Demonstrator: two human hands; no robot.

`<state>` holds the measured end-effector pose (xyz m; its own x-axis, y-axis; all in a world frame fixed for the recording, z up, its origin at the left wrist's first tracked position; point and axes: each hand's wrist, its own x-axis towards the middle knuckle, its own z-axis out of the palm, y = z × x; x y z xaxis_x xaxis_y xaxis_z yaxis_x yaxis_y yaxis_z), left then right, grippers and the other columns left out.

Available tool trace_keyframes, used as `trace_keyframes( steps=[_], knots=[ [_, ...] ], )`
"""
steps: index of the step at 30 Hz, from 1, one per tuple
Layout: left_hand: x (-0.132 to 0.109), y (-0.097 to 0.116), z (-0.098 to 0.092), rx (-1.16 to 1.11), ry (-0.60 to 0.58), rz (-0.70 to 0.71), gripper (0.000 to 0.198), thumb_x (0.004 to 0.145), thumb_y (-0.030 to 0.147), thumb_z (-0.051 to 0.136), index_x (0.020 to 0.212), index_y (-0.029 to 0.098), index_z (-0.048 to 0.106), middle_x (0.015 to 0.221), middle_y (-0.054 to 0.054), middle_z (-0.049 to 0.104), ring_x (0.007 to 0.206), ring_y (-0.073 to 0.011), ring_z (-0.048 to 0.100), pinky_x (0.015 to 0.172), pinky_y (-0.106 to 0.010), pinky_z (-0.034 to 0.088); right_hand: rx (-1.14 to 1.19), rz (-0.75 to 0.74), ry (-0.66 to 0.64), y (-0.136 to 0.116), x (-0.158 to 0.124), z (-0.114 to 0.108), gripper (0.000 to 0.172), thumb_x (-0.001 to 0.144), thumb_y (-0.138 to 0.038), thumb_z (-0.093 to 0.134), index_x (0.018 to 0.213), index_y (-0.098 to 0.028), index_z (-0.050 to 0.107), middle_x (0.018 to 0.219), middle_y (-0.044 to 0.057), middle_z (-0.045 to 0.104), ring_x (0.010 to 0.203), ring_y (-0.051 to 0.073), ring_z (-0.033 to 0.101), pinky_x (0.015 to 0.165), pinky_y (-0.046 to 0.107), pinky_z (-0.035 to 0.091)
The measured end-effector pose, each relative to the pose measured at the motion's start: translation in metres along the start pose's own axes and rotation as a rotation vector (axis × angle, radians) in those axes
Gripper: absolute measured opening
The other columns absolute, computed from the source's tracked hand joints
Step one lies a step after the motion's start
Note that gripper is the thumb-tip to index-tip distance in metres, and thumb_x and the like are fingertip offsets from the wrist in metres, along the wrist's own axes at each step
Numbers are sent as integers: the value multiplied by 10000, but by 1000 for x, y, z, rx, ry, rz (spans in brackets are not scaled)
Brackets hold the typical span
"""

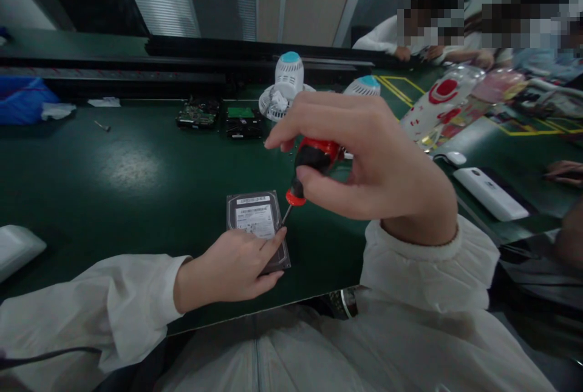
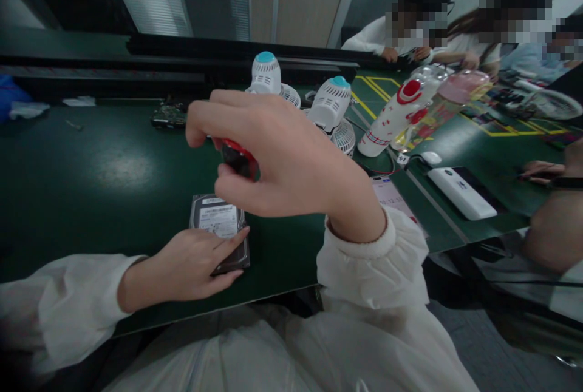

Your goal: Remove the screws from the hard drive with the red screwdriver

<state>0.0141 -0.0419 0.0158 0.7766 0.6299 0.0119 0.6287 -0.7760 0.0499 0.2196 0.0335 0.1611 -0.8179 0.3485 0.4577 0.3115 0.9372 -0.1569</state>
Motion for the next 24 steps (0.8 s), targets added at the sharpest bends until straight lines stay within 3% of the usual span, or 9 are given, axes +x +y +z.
trace_keyframes(
  steps=[6,11,17,24],
  knots=[
    [-1,0,2,13,23,-2,653,962,449,518,1456,22,517,815,-148,763,686,-289,739,614,-405,588,-32,17,18,0,0,0,199,965,-293,575,1042,-124,644,936,29,659,851,113,576,768,265,437],
    [-2,0,3,-2,33,6,648,964,438,518,1455,16,514,838,-152,768,693,-296,740,601,-414,587,-17,-1,-4,1,0,-2,201,944,-228,520,1072,-110,621,999,41,644,915,122,573,817,281,463],
    [-1,1,1,-2,37,6,646,962,443,520,1448,18,522,827,-151,766,687,-291,737,611,-410,587,-1,-9,14,1,0,0,211,949,-278,553,1072,-115,606,992,41,655,904,126,582,810,285,466],
    [-1,0,2,-15,32,7,645,971,442,503,1453,13,511,838,-156,768,690,-295,738,606,-418,587,14,3,26,0,1,-1,209,866,-163,560,1071,-128,578,1080,59,631,994,137,564,870,291,460]
  ],
)
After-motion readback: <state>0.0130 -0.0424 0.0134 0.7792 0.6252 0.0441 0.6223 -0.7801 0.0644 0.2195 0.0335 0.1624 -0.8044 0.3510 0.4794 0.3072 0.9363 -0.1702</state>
